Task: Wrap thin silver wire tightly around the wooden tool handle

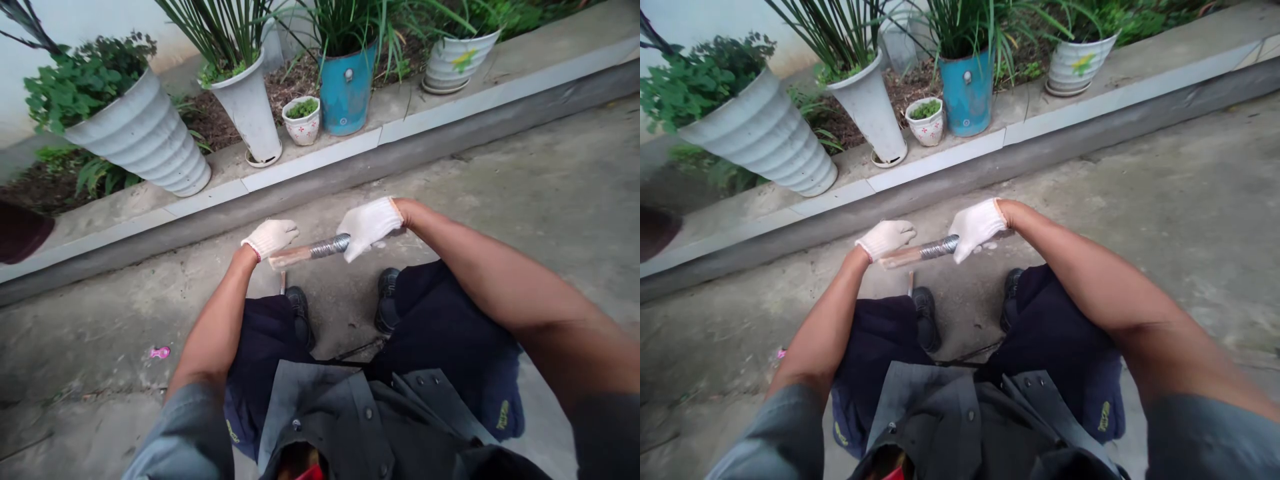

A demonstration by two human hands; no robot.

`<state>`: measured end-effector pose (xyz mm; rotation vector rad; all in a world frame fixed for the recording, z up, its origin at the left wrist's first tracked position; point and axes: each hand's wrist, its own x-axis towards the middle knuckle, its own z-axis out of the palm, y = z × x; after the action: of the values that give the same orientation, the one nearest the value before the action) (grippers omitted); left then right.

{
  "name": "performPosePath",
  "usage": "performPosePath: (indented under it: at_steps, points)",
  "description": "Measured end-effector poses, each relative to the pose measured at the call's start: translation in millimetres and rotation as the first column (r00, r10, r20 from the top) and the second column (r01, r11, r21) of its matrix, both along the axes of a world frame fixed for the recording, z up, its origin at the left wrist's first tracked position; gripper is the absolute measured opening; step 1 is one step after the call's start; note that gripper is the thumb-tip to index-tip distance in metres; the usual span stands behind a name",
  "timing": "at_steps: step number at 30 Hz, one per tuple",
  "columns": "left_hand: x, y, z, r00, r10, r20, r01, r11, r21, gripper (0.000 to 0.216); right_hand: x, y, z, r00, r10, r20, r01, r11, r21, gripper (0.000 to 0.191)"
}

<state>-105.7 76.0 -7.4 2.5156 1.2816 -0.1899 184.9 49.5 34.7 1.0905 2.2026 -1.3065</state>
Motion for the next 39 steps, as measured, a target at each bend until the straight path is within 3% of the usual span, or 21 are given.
performPosePath:
  at_steps: [4, 7, 10, 16, 20, 22, 25, 29, 31, 33, 36, 39]
  points:
    - [4, -7, 4.0, 0.999, 0.011, -0.037, -0.010, 0.999, 0.031, 0.033, -5, 7, -26.4, 0.972, 0.078, 0.220, -0.132, 0.961, 0.243, 0.039]
    - [13, -15, 7.1, 1.000, -0.021, 0.017, 0.021, 0.999, -0.029, 0.035, -12, 16, -38.1, 0.932, -0.096, 0.350, -0.085, 0.881, 0.466, 0.032]
    - [23, -20, 9.3, 0.997, 0.017, 0.071, -0.010, 0.995, -0.098, 0.036, -14, 26, -34.6, 0.917, -0.249, 0.313, 0.041, 0.837, 0.546, 0.029]
    - [17, -16, 4.8, 0.992, 0.104, 0.072, -0.094, 0.986, -0.137, 0.037, -2, 34, -10.7, 0.941, -0.323, 0.100, 0.207, 0.785, 0.583, 0.039]
    - [4, -8, -1.7, 0.989, 0.146, 0.039, -0.138, 0.978, -0.154, 0.038, 2, 21, -0.8, 0.966, -0.254, -0.058, 0.250, 0.842, 0.479, 0.039]
    - [1, -4, -4.1, 0.984, 0.178, 0.027, -0.171, 0.971, -0.169, 0.035, 2, 12, 0.9, 0.973, -0.212, -0.087, 0.229, 0.903, 0.363, 0.038]
    - [0, 1, -5.0, 0.993, 0.096, 0.072, -0.083, 0.982, -0.168, 0.028, 1, 2, -1.4, 0.991, -0.115, -0.062, 0.124, 0.975, 0.186, 0.042]
    - [2, -1, 0.3, 0.998, 0.042, 0.051, -0.037, 0.996, -0.083, 0.032, -2, 0, -11.7, 0.998, 0.050, 0.047, -0.055, 0.994, 0.094, 0.043]
    - [5, -6, 3.9, 0.999, 0.042, 0.023, -0.041, 0.998, -0.044, 0.032, -6, 1, -19.6, 0.984, 0.133, 0.120, -0.150, 0.978, 0.147, 0.039]
    - [10, -12, 6.7, 0.999, 0.033, -0.009, -0.033, 0.999, -0.025, 0.035, -11, 4, -28.7, 0.971, 0.116, 0.211, -0.171, 0.949, 0.266, 0.034]
    - [20, -19, 8.1, 0.999, 0.046, 0.017, -0.045, 0.995, -0.086, 0.037, -21, 9, -40.7, 0.944, -0.106, 0.312, -0.058, 0.878, 0.475, 0.024]
    - [29, -22, 7.0, 0.997, 0.055, 0.059, -0.048, 0.993, -0.109, 0.035, -27, 17, -44.4, 0.914, -0.280, 0.295, 0.072, 0.825, 0.560, 0.027]
